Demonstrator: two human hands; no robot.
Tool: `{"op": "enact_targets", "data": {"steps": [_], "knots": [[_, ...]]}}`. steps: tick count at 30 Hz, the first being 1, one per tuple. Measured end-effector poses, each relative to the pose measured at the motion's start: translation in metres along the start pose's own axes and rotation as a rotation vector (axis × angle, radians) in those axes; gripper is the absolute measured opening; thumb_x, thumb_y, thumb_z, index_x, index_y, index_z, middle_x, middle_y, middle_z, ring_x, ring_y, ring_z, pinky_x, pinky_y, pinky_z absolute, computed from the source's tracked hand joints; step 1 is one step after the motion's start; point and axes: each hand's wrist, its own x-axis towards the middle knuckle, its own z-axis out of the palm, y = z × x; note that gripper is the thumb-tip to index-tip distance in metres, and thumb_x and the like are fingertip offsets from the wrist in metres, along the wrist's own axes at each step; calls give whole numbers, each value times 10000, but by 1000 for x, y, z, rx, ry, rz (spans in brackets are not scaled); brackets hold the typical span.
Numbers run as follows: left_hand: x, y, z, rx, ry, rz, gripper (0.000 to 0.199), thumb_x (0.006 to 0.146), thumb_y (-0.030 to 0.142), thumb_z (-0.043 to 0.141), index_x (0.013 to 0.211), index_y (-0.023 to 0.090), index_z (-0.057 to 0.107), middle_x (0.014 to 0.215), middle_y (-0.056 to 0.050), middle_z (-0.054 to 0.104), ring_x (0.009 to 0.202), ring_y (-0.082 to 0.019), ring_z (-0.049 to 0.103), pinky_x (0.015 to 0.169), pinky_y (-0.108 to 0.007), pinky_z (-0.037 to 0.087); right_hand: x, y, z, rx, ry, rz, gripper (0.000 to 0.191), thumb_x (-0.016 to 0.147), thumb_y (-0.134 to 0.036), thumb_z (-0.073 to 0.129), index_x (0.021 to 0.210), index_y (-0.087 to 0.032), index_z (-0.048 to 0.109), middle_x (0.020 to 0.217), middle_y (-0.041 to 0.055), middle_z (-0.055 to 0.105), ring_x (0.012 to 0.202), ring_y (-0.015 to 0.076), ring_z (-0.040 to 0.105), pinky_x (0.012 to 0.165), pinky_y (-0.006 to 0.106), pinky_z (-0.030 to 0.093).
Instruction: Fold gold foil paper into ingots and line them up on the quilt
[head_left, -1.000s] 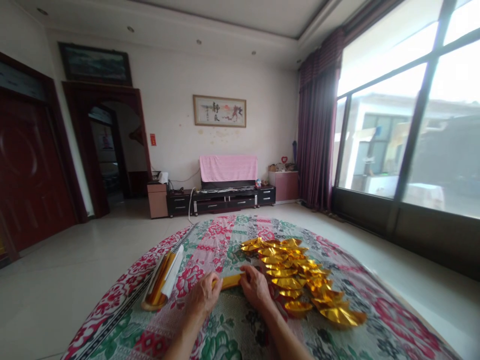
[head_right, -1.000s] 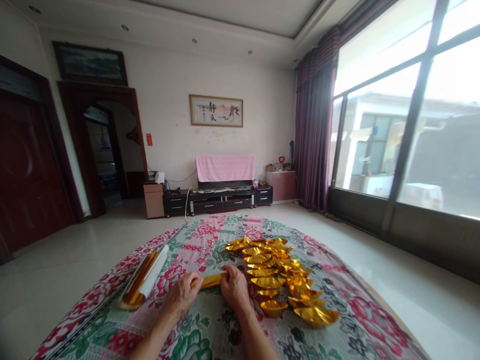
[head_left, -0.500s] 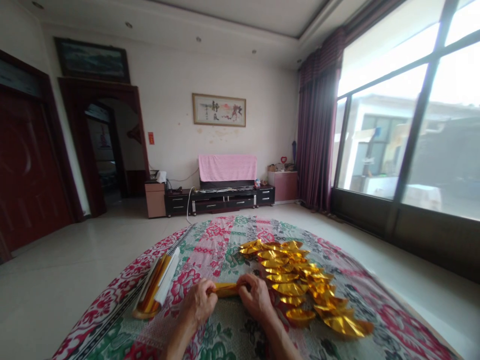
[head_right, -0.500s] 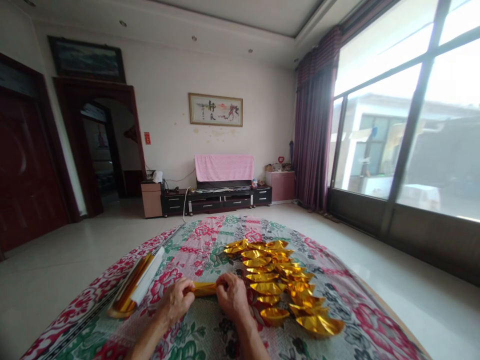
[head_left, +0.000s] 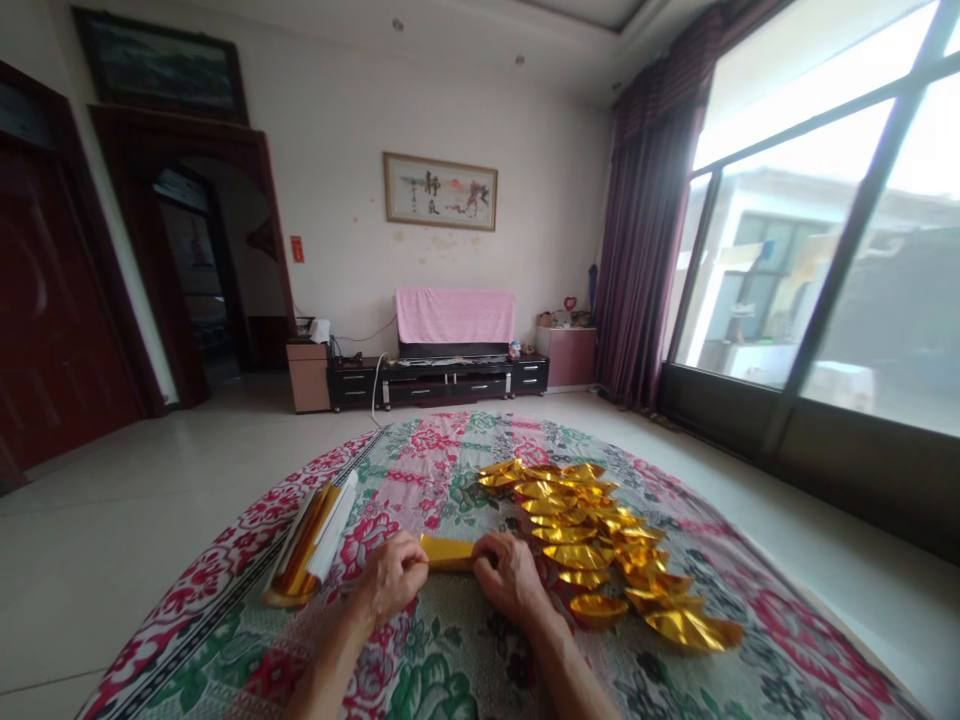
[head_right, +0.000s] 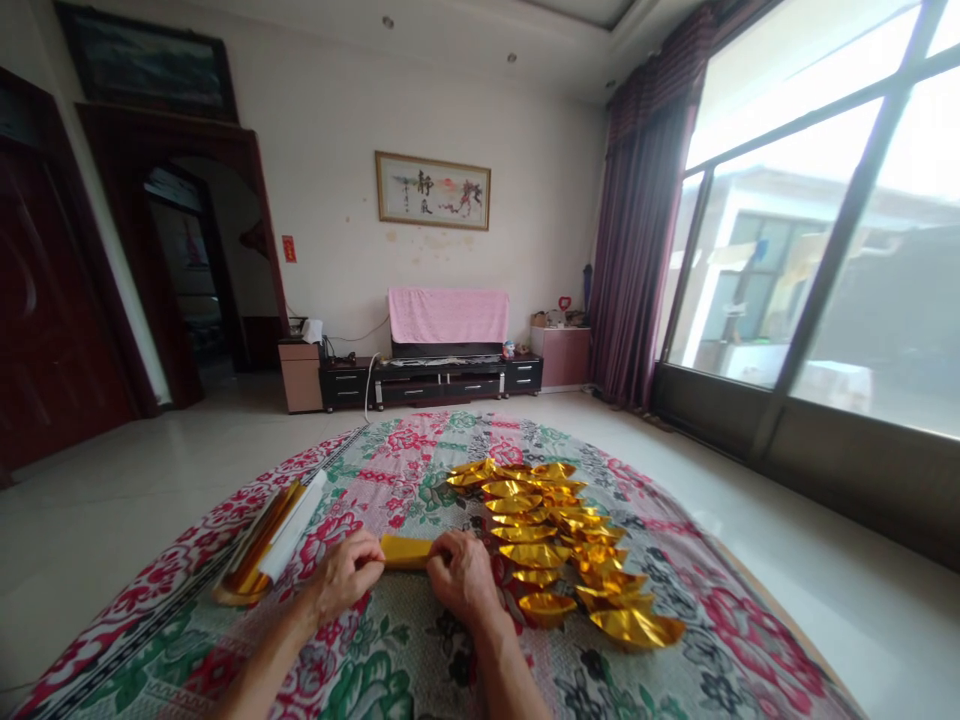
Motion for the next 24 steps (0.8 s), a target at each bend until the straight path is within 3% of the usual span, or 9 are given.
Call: {"op": "enact_targets", "data": {"steps": [5,9,15,20,24], "knots": [[2,3,-2,11,25,-57,232,767,248,467,598,172,608,694,-15,610,675,-121,566,669,-219,413,1,4,2,-19,8,-5,205,747,-155,432,682,-187,624,686,2,628,670,116,541,640,186,339],[6,0,4,-25,76,-100,226,797,314,460,772,196,652,772,-17,671,739,-129,604,703,-212,429,2,3,4,-107,41,12,197,758,-150,433,690,-182,615,705,12,626,683,121,542,632,191,332],[8,-9,9,-97,54,-156,292,790,302,482,1035,222,620,891,-14,695,783,-126,634,716,-200,455,1,-4,2,-175,46,39,185,763,-140,447,712,-188,618,723,7,626,702,119,542,645,195,325],[12,0,10,116,25,-196,306,843,284,436,1116,254,571,887,-20,696,817,-150,636,707,-221,422,1,-3,3,-245,49,80,191,805,-168,444,753,-201,625,756,10,615,742,123,536,670,203,321],[13,12,9,262,-1,-234,233,876,314,390,1013,249,567,838,-15,688,763,-157,634,621,-218,371,1,-1,5,-293,45,106,185,830,-199,448,778,-210,625,776,14,598,772,127,525,682,206,318]]}}
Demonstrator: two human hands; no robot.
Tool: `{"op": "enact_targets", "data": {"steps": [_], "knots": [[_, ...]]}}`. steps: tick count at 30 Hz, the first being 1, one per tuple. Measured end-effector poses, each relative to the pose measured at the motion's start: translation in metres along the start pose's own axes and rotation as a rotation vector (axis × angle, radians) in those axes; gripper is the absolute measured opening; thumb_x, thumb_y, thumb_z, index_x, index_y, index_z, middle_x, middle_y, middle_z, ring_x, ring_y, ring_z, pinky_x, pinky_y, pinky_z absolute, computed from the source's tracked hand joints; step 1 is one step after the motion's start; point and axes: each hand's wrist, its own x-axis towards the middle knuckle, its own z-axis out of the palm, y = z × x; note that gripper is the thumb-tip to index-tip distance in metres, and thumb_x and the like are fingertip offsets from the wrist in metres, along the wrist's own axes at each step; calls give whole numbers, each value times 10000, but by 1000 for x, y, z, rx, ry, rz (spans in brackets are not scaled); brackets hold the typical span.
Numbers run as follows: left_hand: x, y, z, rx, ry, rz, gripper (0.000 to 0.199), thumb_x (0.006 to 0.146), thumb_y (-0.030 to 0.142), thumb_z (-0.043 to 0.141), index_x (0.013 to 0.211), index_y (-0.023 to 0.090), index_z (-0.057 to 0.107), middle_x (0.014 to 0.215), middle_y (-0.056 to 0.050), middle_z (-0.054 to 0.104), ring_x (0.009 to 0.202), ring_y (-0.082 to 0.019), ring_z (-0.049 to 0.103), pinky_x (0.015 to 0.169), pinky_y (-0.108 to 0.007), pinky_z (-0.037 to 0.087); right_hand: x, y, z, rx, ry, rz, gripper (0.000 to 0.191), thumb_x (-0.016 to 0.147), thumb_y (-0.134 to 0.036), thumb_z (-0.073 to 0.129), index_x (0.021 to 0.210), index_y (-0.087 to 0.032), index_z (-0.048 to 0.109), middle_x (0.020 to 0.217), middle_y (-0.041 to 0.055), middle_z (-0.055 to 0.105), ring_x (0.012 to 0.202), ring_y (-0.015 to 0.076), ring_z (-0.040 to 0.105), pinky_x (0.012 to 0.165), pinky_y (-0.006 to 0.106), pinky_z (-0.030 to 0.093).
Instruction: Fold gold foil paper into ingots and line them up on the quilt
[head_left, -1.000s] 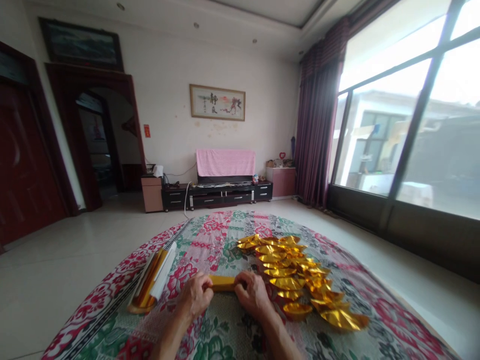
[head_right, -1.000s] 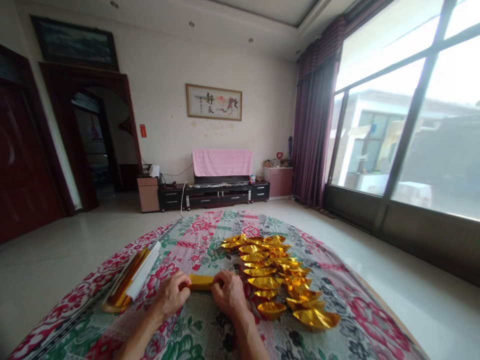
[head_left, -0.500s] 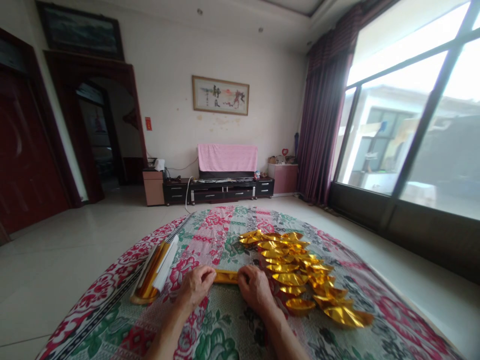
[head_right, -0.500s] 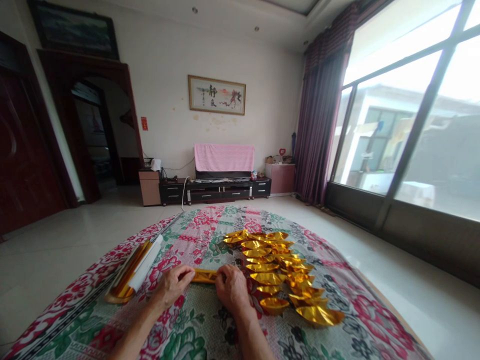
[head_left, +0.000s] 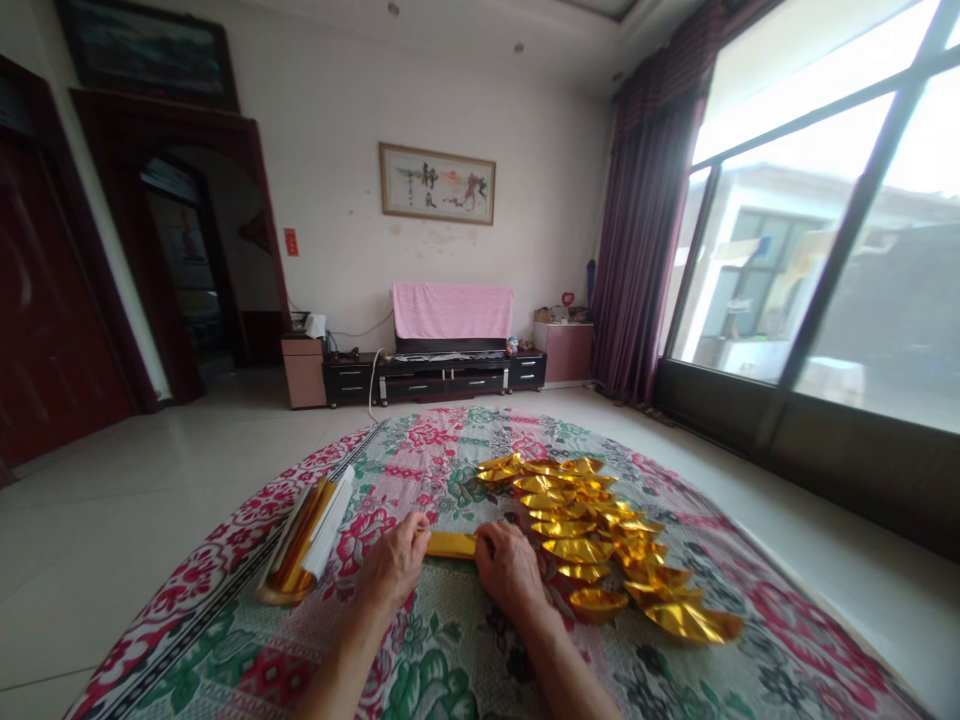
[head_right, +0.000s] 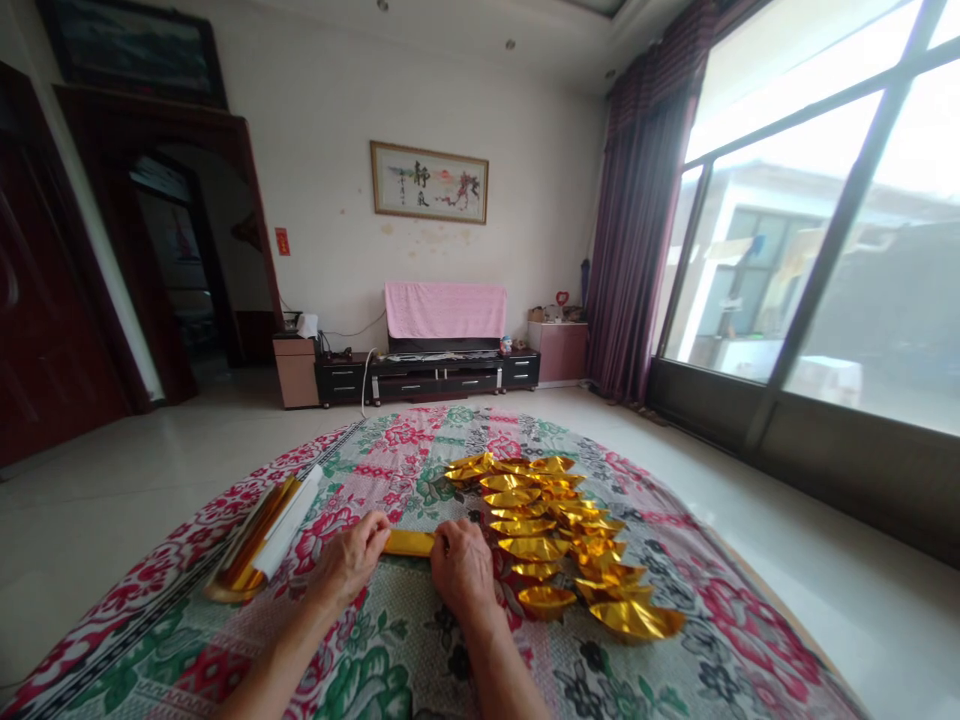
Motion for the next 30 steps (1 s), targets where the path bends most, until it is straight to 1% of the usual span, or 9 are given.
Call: {"op": "enact_targets", "data": {"steps": [3,8,12,15,20,26,30], "knots": [[-1,3,-1,30,17,13,223,884,327,374,911,244,579,817,-6,676,738,-141,622,609,-211,346,0,0,1,-36,-8,17,179,831,-206,455,763,-209,621,791,20,585,783,130,514,683,205,320],[-1,2,-1,26,27,48,259,879,339,388,868,253,631,836,-8,650,773,-131,593,644,-206,344,0,-2,1,-73,-31,34,188,828,-205,461,732,-212,623,807,29,571,788,137,503,679,211,323],[-2,0,0,46,34,69,243,848,353,435,876,278,664,809,-12,600,738,-129,576,640,-209,350,0,-1,2,-88,-30,27,192,830,-210,460,743,-217,631,801,30,566,792,143,495,686,219,320],[-3,0,2,42,36,82,228,832,345,457,890,282,669,823,-16,586,755,-130,576,658,-210,362,0,1,3,-100,-22,22,203,839,-217,450,744,-214,629,800,32,563,791,145,491,693,225,317],[-3,-1,4,41,34,95,240,843,353,444,911,292,666,829,-19,576,771,-133,583,678,-213,376,0,0,3,-96,-27,29,188,830,-212,457,749,-209,626,811,36,564,805,150,491,693,223,320],[-5,1,2,63,27,76,255,851,366,436,953,294,658,849,-24,585,785,-137,584,687,-213,382,2,-1,3,-97,-60,62,173,822,-210,474,769,-210,639,826,43,574,816,155,502,704,230,325],[-6,3,2,73,25,65,256,850,367,435,953,298,660,847,-26,580,775,-139,582,679,-217,381,2,0,4,-96,-47,58,194,836,-216,452,772,-209,635,822,45,573,807,155,508,710,233,326]]}}
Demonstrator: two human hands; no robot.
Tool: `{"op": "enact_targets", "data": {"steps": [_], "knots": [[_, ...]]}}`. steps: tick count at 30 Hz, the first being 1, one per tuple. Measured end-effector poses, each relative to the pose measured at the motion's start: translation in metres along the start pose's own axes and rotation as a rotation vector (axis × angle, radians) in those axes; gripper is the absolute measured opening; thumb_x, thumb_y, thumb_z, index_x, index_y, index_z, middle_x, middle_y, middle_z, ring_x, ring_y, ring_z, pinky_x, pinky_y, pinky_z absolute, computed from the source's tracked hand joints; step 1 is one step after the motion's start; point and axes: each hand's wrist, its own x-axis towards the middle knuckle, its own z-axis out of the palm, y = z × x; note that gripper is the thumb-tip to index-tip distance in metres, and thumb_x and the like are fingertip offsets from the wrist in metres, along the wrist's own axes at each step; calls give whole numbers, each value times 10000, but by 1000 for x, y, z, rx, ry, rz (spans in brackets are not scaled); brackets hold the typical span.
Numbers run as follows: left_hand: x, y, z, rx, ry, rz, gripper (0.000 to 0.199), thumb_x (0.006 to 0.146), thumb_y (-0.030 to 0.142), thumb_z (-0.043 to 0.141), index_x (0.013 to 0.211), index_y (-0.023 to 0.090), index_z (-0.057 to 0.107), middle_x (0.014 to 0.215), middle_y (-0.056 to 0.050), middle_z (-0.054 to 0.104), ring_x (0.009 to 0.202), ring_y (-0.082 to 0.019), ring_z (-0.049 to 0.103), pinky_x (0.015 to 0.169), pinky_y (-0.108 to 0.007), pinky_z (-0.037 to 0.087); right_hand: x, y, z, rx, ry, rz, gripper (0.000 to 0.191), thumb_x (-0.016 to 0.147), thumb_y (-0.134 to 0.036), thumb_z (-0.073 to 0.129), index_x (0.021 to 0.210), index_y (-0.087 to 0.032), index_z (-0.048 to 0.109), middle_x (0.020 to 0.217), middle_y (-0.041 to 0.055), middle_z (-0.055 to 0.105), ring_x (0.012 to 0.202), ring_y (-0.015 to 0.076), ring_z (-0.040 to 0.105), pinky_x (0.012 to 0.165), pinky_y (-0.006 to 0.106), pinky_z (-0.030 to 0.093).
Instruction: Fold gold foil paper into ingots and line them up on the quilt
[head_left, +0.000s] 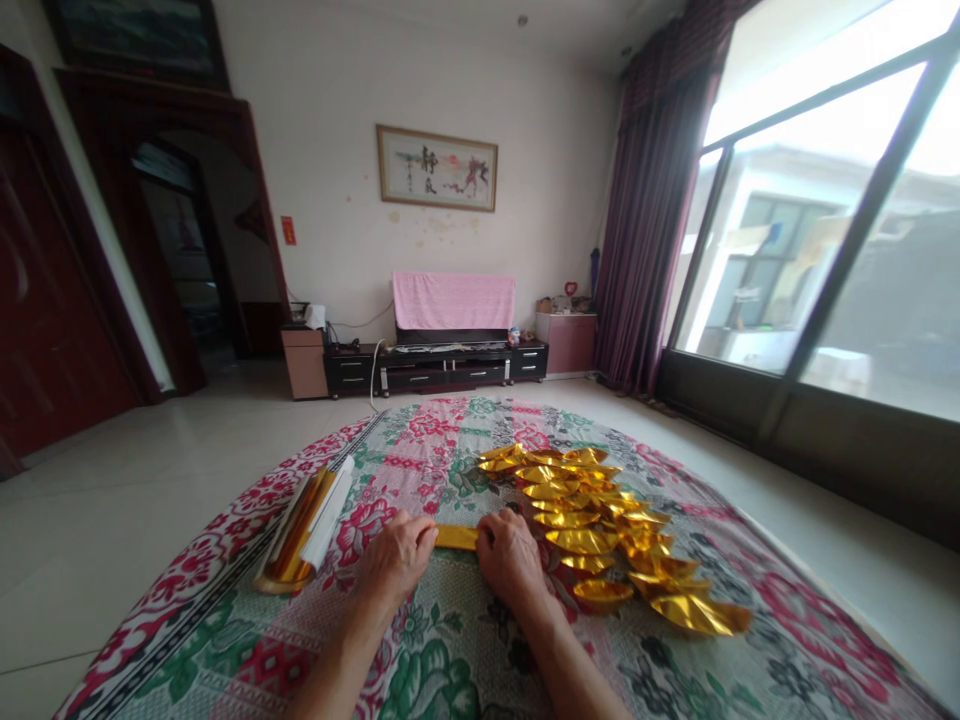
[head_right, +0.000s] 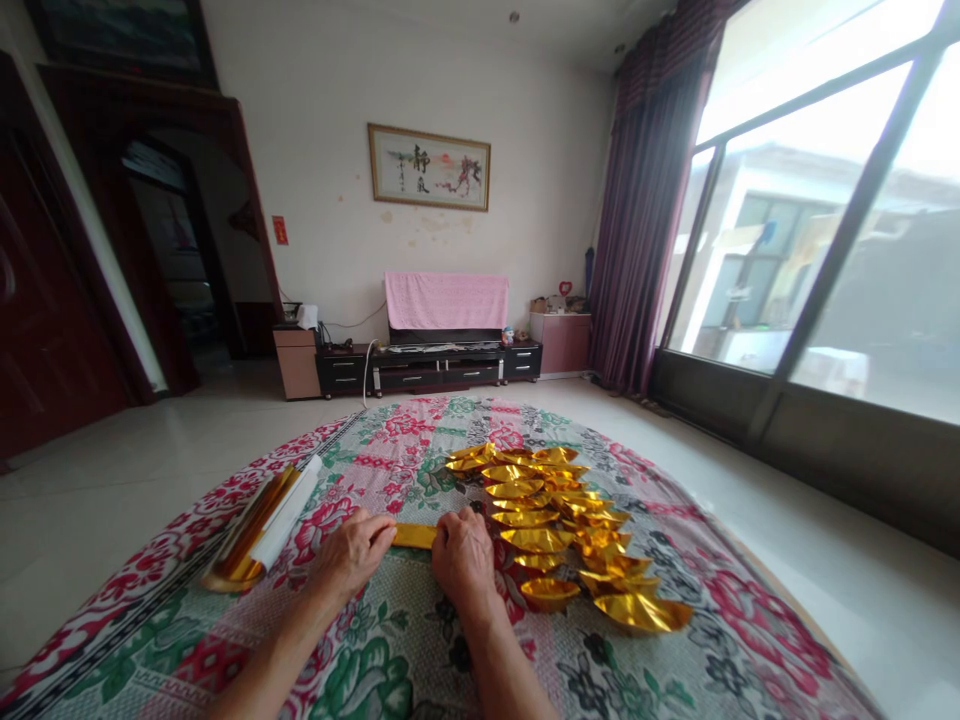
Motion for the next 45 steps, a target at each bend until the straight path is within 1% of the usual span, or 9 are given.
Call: {"op": "enact_targets", "data": {"steps": [9,14,21,24,28,31,39,45], "knots": [[0,3,0,40,-6,-18,261,851,375,430,941,286,658,832,-30,563,735,-138,570,635,-219,365,1,1,3,-11,8,15,168,817,-206,473,757,-209,630,802,39,570,809,159,507,700,232,324],[-1,4,0,37,8,-14,252,850,360,439,953,284,656,834,-30,560,744,-139,567,646,-224,365,1,1,5,-15,23,26,147,801,-195,491,764,-208,632,803,40,573,811,160,506,701,235,324],[1,2,3,38,-5,-37,251,844,364,452,970,270,648,863,-35,583,763,-144,577,663,-228,374,1,-2,0,-56,20,62,134,794,-220,502,738,-199,621,797,45,567,794,159,501,703,243,325],[3,-1,6,43,-12,-42,262,837,374,460,1006,261,625,900,-41,601,789,-158,585,678,-237,386,1,-1,0,-58,16,61,134,796,-226,498,739,-201,617,798,44,566,787,159,498,700,245,323],[4,-4,9,-1,13,-48,331,828,352,480,1123,220,550,1004,-55,619,886,-168,589,757,-247,398,1,0,1,-48,17,63,147,800,-225,487,742,-200,619,803,47,566,784,159,495,701,248,319],[4,-5,10,-21,20,-65,372,824,340,486,1169,205,516,1044,-66,624,909,-167,591,790,-253,398,1,-1,0,-46,14,65,155,803,-225,482,736,-201,620,801,46,568,785,162,493,700,249,317],[7,-8,10,-49,33,-81,334,823,318,489,1132,205,549,929,-56,659,838,-167,608,752,-252,408,1,-4,-6,-40,-13,85,147,796,-220,490,732,-200,621,802,46,574,777,159,496,684,244,317],[6,-9,10,-54,57,-83,274,826,242,479,1086,234,565,913,-33,650,819,-147,602,724,-233,394,1,-2,-4,-41,-8,81,163,802,-228,476,732,-202,620,798,39,570,782,157,498,693,240,321]]}}
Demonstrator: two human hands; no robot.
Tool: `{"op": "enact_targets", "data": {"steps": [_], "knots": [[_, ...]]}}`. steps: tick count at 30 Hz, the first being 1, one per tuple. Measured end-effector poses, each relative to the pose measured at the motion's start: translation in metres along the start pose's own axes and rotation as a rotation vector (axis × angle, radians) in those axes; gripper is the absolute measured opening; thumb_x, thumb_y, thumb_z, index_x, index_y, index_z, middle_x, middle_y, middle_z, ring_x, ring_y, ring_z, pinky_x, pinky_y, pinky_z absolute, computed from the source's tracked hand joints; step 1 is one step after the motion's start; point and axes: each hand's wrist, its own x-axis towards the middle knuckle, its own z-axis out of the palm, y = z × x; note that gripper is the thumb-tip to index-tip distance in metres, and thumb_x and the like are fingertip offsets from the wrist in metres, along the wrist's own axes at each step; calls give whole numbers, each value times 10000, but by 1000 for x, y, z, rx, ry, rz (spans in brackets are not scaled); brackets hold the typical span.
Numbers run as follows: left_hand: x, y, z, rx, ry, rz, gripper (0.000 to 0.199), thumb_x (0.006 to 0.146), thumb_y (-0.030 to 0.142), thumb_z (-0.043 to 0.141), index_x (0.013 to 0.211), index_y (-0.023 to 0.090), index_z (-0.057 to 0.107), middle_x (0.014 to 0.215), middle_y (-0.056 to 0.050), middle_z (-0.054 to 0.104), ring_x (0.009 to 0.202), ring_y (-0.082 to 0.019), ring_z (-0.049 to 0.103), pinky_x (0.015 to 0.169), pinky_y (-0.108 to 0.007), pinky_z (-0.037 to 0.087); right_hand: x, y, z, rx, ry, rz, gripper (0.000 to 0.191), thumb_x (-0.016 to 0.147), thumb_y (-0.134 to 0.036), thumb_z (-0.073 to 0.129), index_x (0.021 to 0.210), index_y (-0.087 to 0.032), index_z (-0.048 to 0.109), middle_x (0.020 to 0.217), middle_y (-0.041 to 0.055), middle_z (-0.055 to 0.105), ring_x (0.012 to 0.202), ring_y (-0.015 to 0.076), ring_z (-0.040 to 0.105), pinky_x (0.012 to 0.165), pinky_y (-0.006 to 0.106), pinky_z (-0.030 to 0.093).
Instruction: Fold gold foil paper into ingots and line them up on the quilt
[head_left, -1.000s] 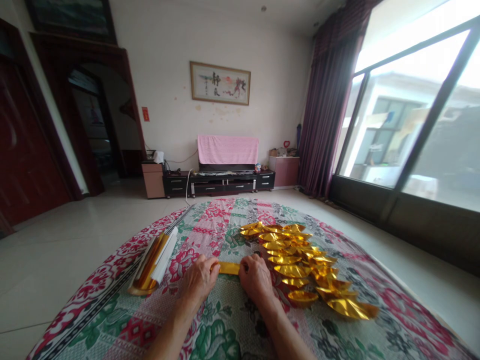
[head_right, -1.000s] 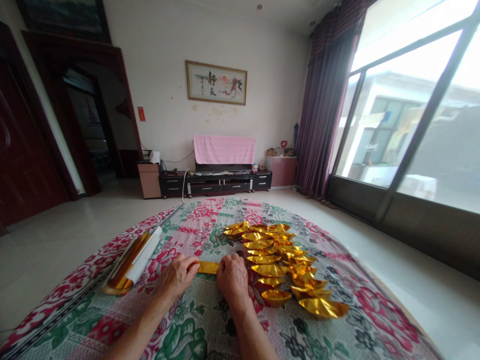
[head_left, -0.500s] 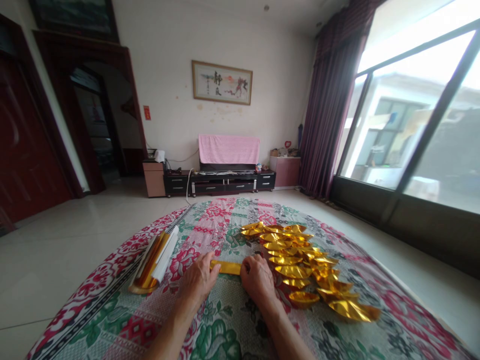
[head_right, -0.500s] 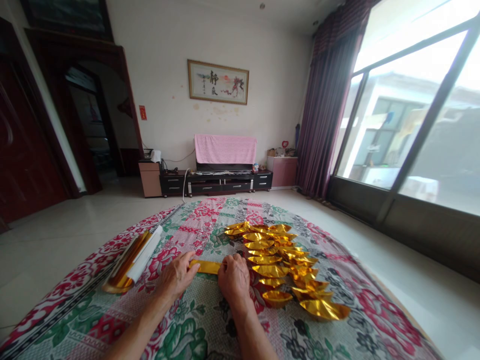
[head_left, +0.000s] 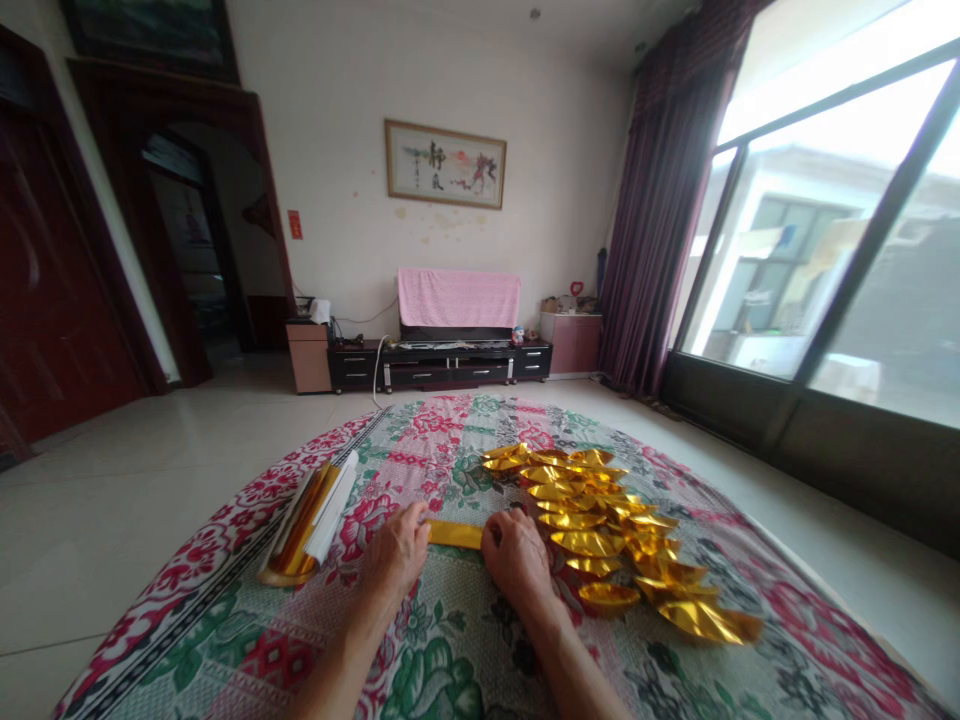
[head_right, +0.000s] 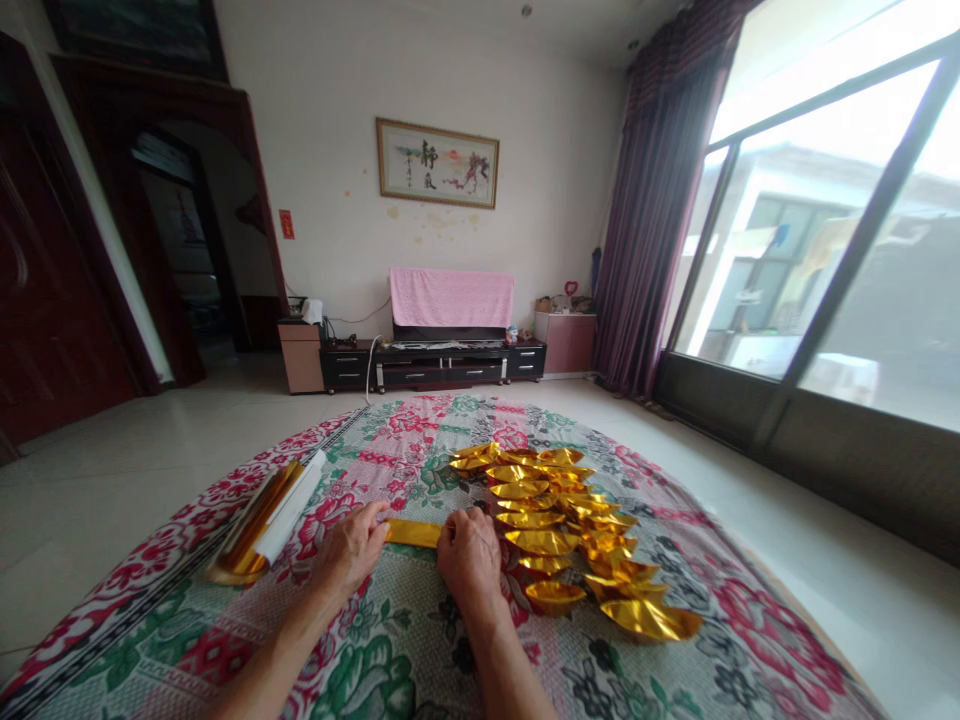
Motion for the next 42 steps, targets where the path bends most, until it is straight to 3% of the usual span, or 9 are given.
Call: {"op": "enact_targets", "data": {"steps": [8,20,25,29,32,42], "knots": [[-6,6,-8,-8,-10,23,182,842,248,455,862,241,635,832,-15,588,751,-123,567,669,-212,369,0,3,1,50,6,23,135,781,-229,492,806,-208,623,836,38,575,814,160,516,709,232,331],[-6,6,-9,32,-7,29,225,851,277,427,880,246,648,822,-23,571,734,-127,552,653,-212,355,-1,4,0,77,-4,16,153,792,-230,475,851,-205,615,856,38,584,799,156,532,707,232,348],[-6,7,-9,22,-11,31,219,851,272,429,884,243,644,830,-22,575,745,-124,555,664,-209,359,-2,4,0,82,52,14,153,771,-230,512,902,-190,580,887,46,564,830,160,532,716,225,371],[-6,7,-9,26,-24,31,218,854,261,421,873,241,637,828,-22,574,740,-123,555,660,-211,360,-4,5,1,73,64,1,86,781,-261,514,791,-208,582,870,36,536,821,150,526,694,216,376],[-6,7,-8,31,-21,25,211,856,270,423,873,244,631,843,-20,574,740,-122,556,659,-214,361,-4,4,0,71,38,-10,143,801,-271,494,714,-214,593,858,33,532,815,142,519,685,210,370],[-6,8,0,100,-44,17,262,890,284,362,932,252,619,901,-32,586,755,-126,568,640,-221,362,-6,-2,-1,13,57,-15,195,809,-312,477,710,-198,600,845,61,518,806,174,504,718,251,363]]}}
